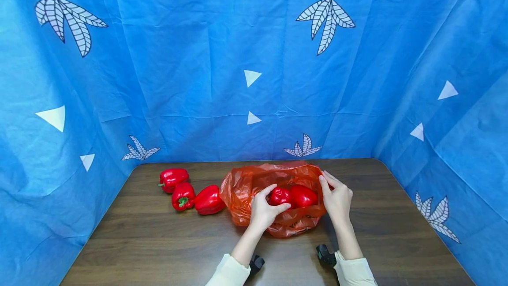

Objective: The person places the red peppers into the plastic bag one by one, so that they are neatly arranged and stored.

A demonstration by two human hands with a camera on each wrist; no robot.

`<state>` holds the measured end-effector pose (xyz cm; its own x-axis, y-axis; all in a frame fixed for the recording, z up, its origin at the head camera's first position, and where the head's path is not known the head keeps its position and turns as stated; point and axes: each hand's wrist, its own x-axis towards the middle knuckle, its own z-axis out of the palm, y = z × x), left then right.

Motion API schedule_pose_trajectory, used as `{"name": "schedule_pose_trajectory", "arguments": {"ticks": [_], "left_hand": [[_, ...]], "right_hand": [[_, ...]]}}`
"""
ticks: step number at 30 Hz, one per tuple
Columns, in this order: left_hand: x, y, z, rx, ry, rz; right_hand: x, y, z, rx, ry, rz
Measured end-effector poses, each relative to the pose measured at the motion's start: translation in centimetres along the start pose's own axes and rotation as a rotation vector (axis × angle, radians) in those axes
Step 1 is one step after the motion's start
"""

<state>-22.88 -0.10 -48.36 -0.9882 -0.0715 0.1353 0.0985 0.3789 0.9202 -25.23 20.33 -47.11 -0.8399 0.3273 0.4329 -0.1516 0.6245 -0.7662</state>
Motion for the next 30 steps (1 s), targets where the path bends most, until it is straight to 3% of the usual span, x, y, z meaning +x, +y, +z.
{"name": "schedule_pose_trajectory", "arguments": {"ticks": [17,30], "left_hand": [[-0.7,-0.7,2.1,0.004,-0.031,-0.013],[-0.8,-0.9,2.1,0.001,-0.061,-0.023]], "right_hand": [[0.0,0.0,-0.1,-0.008,0.018,-0.053],[0.0,0.0,0.0,-0.008,0.011,-0.033]]}}
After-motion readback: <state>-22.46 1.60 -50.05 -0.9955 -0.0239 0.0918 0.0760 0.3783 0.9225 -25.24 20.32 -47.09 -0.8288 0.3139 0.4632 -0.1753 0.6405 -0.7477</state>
